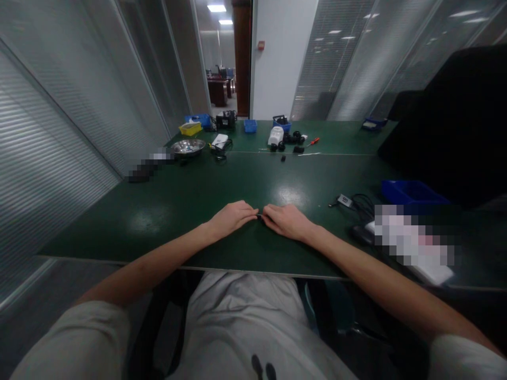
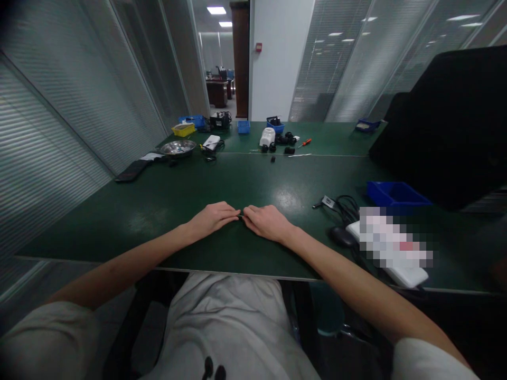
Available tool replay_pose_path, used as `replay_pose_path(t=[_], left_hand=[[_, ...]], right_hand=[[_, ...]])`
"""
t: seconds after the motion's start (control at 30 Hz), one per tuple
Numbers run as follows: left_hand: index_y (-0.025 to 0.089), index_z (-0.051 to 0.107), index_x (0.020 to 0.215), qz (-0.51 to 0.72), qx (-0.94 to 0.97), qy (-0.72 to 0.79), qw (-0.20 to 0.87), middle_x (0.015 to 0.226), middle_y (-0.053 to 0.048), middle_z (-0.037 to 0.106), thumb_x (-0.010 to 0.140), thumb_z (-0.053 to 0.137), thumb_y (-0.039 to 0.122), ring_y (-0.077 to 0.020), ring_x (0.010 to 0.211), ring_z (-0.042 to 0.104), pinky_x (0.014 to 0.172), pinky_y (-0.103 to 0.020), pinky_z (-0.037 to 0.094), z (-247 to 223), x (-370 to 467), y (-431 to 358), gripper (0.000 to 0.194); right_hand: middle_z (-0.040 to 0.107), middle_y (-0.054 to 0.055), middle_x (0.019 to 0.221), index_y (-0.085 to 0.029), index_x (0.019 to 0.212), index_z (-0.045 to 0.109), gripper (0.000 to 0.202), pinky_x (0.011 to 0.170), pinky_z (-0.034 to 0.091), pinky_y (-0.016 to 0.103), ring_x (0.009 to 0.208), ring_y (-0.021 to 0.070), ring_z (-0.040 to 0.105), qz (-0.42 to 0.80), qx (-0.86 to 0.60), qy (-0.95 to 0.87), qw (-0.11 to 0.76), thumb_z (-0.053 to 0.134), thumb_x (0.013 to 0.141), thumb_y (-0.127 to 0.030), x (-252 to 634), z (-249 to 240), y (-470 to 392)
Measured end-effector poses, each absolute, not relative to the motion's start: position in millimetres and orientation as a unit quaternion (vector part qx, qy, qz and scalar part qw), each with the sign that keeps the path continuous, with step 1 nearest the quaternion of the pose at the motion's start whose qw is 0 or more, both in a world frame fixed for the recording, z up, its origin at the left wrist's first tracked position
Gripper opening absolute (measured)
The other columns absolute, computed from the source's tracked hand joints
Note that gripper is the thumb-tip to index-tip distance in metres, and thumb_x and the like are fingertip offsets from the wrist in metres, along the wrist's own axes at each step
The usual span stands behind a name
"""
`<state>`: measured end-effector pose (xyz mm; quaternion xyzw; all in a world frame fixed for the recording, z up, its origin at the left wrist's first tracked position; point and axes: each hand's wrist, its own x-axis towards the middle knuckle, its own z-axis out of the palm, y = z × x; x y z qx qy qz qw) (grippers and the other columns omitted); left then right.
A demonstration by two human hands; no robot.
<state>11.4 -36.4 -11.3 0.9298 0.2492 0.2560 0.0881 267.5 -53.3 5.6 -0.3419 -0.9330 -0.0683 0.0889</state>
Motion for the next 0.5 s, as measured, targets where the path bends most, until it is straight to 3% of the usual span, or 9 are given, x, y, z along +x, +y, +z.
replay_pose_path(t=[0.13,0.5], left_hand=[[0.016,0.078,0.119,0.277,0.922,0.248,0.106,0.116,-0.011,0.076,0.106,0.055,0.03,-0.0216,0.106,0.069,0.095,-0.034,0.055,-14.6,12.5,-34.3,0.029],[0.019,0.083,0.107,0.331,0.836,0.34,0.275,0.107,-0.006,0.08,0.093,0.076,0.031,-0.0212,0.097,0.075,0.091,-0.03,0.055,-11.7,15.6,-31.3,0.02]], right_hand=[[0.07,0.007,0.099,-0.017,0.106,0.059,0.031,0.06,0.023,0.032,0.067,0.0151,0.058,-0.066,-0.348,-0.931,0.089,0.036,0.112,-0.037,266.1,3.2,-52.6],[0.071,0.007,0.1,-0.018,0.111,0.059,0.03,0.06,0.024,0.031,0.07,0.0157,0.061,-0.038,-0.353,-0.93,0.098,0.035,0.113,-0.036,265.5,4.1,-50.0]])
